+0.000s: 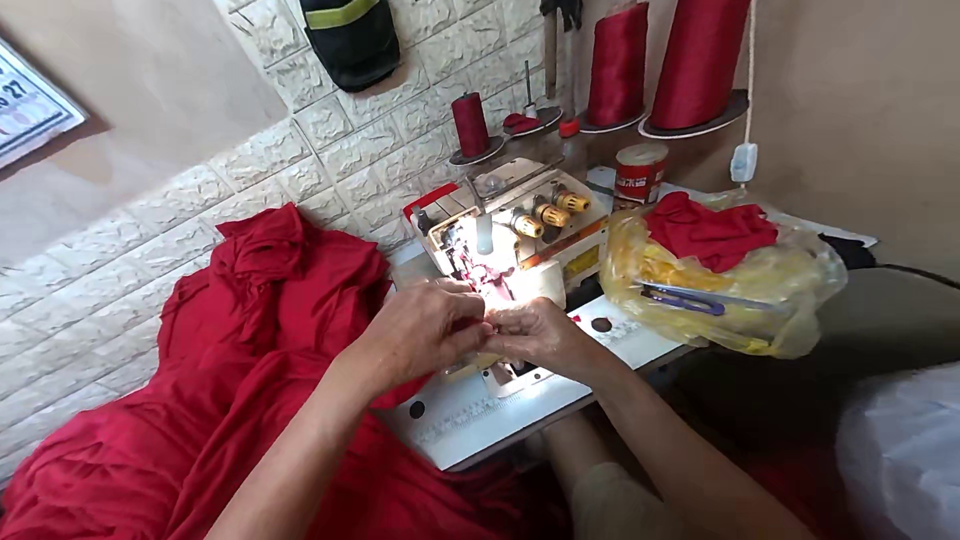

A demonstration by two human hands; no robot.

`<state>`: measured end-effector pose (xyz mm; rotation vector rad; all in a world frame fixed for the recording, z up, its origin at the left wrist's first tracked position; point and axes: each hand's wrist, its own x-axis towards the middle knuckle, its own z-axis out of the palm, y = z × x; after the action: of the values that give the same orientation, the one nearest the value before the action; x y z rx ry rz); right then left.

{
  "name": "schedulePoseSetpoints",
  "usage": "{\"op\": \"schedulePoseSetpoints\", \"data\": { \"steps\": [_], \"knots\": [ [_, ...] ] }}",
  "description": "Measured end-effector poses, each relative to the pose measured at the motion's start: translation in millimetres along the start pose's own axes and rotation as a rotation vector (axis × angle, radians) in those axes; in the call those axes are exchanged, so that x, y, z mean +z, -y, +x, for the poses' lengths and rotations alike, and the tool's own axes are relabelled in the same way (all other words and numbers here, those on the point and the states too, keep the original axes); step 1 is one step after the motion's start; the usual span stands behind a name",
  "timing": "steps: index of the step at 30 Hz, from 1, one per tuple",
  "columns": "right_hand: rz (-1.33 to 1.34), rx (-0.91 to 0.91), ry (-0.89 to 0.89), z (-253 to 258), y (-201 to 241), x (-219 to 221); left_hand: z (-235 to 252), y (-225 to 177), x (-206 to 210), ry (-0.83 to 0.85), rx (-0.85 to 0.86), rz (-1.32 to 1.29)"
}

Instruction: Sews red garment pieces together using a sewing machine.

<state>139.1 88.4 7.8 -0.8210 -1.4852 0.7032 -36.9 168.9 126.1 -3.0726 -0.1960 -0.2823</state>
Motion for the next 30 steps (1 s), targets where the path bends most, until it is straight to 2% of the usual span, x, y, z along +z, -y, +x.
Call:
{"op": "schedulePoseSetpoints", "data": {
  "steps": [3,6,10,14,18,20,25,28,30],
  "knots": [
    [0.116,0.050,0.032,-10.9,-14.9,-2.8,1.2,23.6,7.3,0.125,-0.023,-0.060],
    [0.127,0.043,-0.004,-15.4,-22.6,0.1,-2.2,43.9,12.1,0.107,-0.075,-0.150],
    [0.117,0.015,-0.010,-13.5,-23.5,-0.8,-3.4,31.6,18.8,0.032,-0.022,-0.190],
    [0.127,-0.001,0.011,-11.1,-25.0,-3.0,0.4,14.7,22.9,0.069,-0.017,-0.231],
    [0.142,0.057,-0.009,-8.3,-23.1,-2.7,2.2,34.4,23.7,0.063,0.004,0.160],
    [0.122,0.100,-0.019,-5.3,-21.5,-3.6,1.4,38.6,18.7,0.058,-0.029,0.229],
    [0.079,0.173,-0.029,1.1,-16.6,-6.1,-3.7,35.8,1.2,0.051,-0.112,0.010],
    [0.106,0.199,-0.018,3.0,-13.0,-6.7,-4.8,24.0,5.8,-0.018,-0.053,-0.090],
    [0.110,0.130,0.053,1.0,-11.0,-8.8,0.1,5.6,8.7,-0.005,-0.014,-0.184]
  ]
}}
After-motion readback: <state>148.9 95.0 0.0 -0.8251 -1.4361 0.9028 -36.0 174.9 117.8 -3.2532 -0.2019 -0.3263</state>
